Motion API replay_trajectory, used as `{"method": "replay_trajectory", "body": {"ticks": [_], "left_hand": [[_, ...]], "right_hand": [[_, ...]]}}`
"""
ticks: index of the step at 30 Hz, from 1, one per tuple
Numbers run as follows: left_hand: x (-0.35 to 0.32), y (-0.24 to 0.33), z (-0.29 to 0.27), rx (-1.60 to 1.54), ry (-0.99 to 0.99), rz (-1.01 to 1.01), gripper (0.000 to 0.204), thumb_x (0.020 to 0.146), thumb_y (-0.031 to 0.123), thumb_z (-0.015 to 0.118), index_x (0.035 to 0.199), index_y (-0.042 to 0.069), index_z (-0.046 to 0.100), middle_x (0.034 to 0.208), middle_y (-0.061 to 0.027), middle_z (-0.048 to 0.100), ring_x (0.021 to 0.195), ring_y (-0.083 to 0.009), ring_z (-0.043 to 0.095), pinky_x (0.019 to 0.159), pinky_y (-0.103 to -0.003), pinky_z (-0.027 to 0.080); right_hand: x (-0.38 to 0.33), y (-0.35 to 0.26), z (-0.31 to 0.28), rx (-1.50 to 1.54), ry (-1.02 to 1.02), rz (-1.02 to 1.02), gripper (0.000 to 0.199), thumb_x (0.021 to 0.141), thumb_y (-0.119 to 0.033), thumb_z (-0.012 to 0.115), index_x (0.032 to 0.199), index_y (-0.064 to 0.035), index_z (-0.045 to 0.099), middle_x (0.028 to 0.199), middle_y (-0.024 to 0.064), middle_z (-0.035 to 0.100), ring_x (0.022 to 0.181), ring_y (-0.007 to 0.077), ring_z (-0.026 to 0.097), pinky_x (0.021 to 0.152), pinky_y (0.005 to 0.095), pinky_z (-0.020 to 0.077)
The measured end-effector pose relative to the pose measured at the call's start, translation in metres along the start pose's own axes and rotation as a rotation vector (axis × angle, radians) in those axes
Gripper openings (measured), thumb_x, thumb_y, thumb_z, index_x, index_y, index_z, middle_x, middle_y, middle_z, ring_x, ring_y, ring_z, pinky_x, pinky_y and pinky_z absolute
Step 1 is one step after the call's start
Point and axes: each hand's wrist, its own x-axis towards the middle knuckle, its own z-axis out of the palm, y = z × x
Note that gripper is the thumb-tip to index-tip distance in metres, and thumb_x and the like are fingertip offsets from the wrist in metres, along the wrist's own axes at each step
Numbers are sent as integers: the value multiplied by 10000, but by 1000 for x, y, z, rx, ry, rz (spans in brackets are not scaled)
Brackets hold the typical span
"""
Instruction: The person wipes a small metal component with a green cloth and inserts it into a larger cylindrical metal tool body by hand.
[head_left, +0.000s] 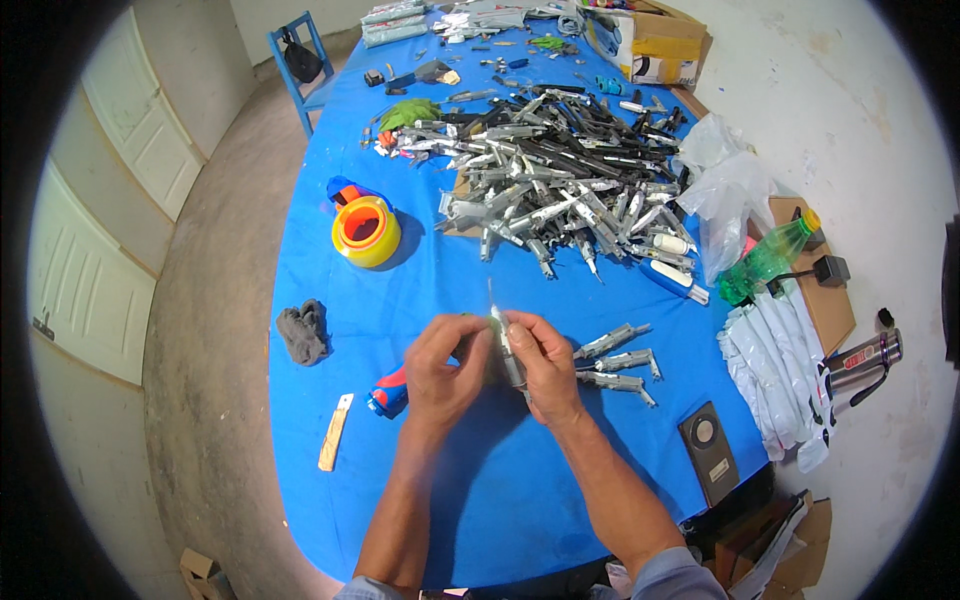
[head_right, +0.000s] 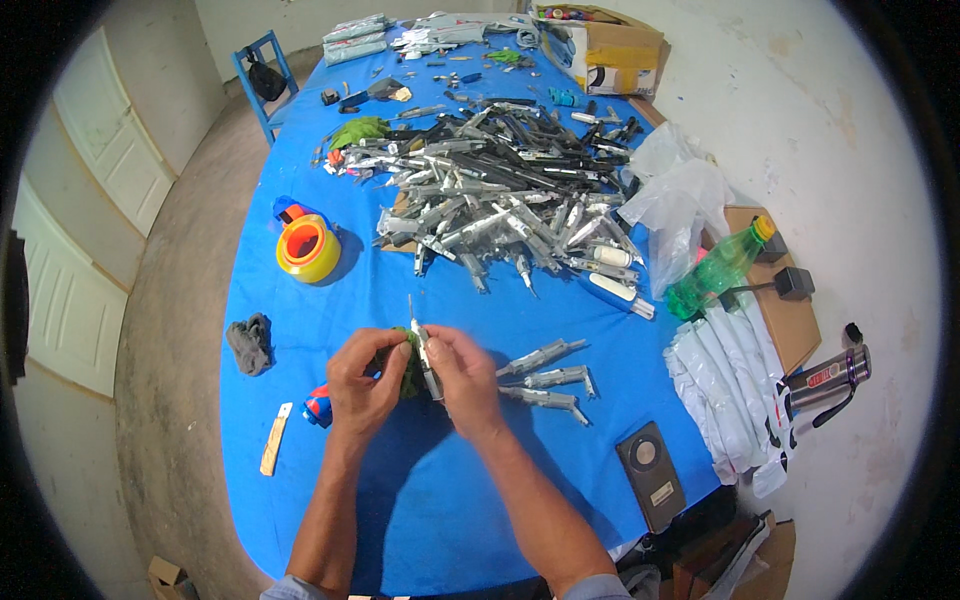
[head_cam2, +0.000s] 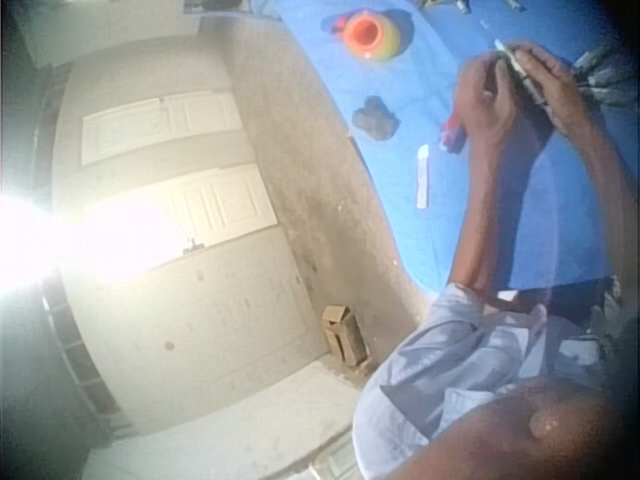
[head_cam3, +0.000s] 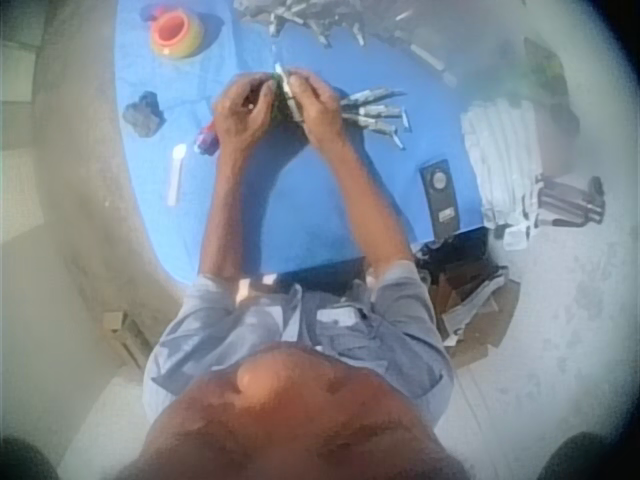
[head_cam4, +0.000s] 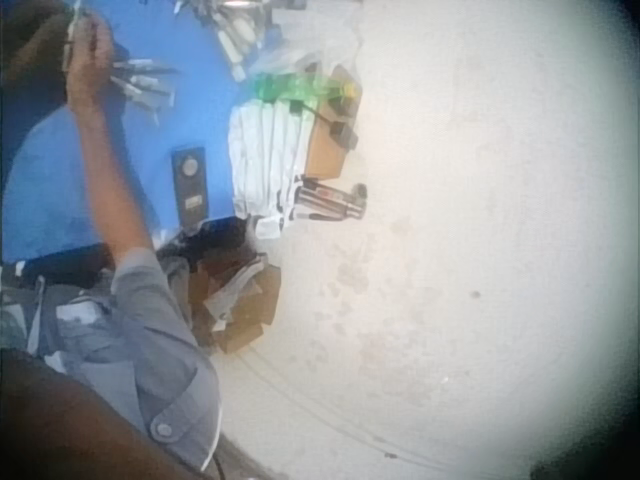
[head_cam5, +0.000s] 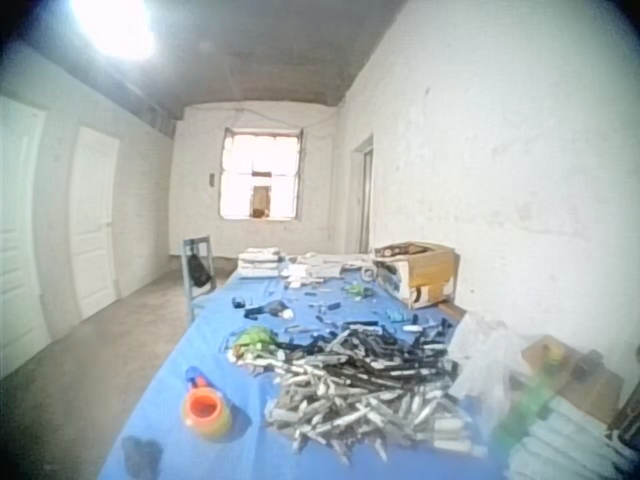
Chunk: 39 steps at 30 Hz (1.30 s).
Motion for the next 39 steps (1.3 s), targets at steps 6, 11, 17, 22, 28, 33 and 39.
{"method": "replay_trajectory", "body": {"ticks": [6, 11, 17, 22, 28, 33, 39], "left_hand": [[-2, -5, -2, 34, -18, 69, 104, 896, -14, 763, 998, 4, 749, 908, -108, 726, 715, -171, 679, 630, -285, 522], [-3, -12, 3, 63, -86, 184, 118, 882, -28, 766, 993, 9, 748, 919, -118, 726, 731, -191, 695, 649, -289, 537], [-3, -2, -1, -22, -109, -16, 98, 897, -17, 755, 993, 0, 743, 915, -122, 732, 763, -200, 704, 686, -303, 542], [-1, -1, -3, 22, -10, 17, 89, 899, -9, 756, 987, -4, 741, 886, -114, 723, 756, -197, 696, 667, -307, 526], [0, -4, -2, 46, -14, 64, 97, 892, -16, 761, 986, 1, 743, 890, -117, 722, 740, -202, 696, 655, -313, 530], [-1, -8, -2, 65, -82, 114, 122, 866, -28, 760, 978, 16, 743, 905, -116, 722, 735, -226, 697, 647, -328, 539], [2, -3, -7, 75, -183, 111, 105, 903, -12, 754, 1006, 9, 750, 911, -110, 720, 737, -187, 686, 662, -304, 536]], "right_hand": [[-2, -2, 0, -110, -30, -29, 307, 1060, -147, 572, 1300, 7, 685, 1106, 12, 701, 954, 65, 617, 830, 229, 503], [0, 2, -5, -32, 35, -13, 318, 1052, -152, 573, 1298, 12, 688, 1108, 24, 702, 961, 71, 620, 834, 230, 500], [-1, -1, -2, -7, 23, -9, 305, 1050, -132, 595, 1303, 13, 686, 1116, 32, 705, 964, 72, 626, 841, 239, 510], [-3, 0, 1, -63, -23, -24, 287, 1055, -112, 604, 1302, 9, 689, 1105, 19, 701, 940, 63, 622, 817, 226, 510], [-4, -2, 1, -107, -16, -24, 291, 1058, -114, 602, 1304, 13, 690, 1096, 11, 695, 932, 56, 611, 809, 218, 503], [-2, -3, 6, -76, 45, -59, 303, 1042, -126, 617, 1305, -5, 705, 991, -24, 682, 850, 27, 567, 751, 201, 468], [0, 0, 3, -77, 71, -51, 319, 1055, -132, 599, 1306, 44, 685, 1130, 44, 706, 987, 90, 630, 877, 239, 512]]}}
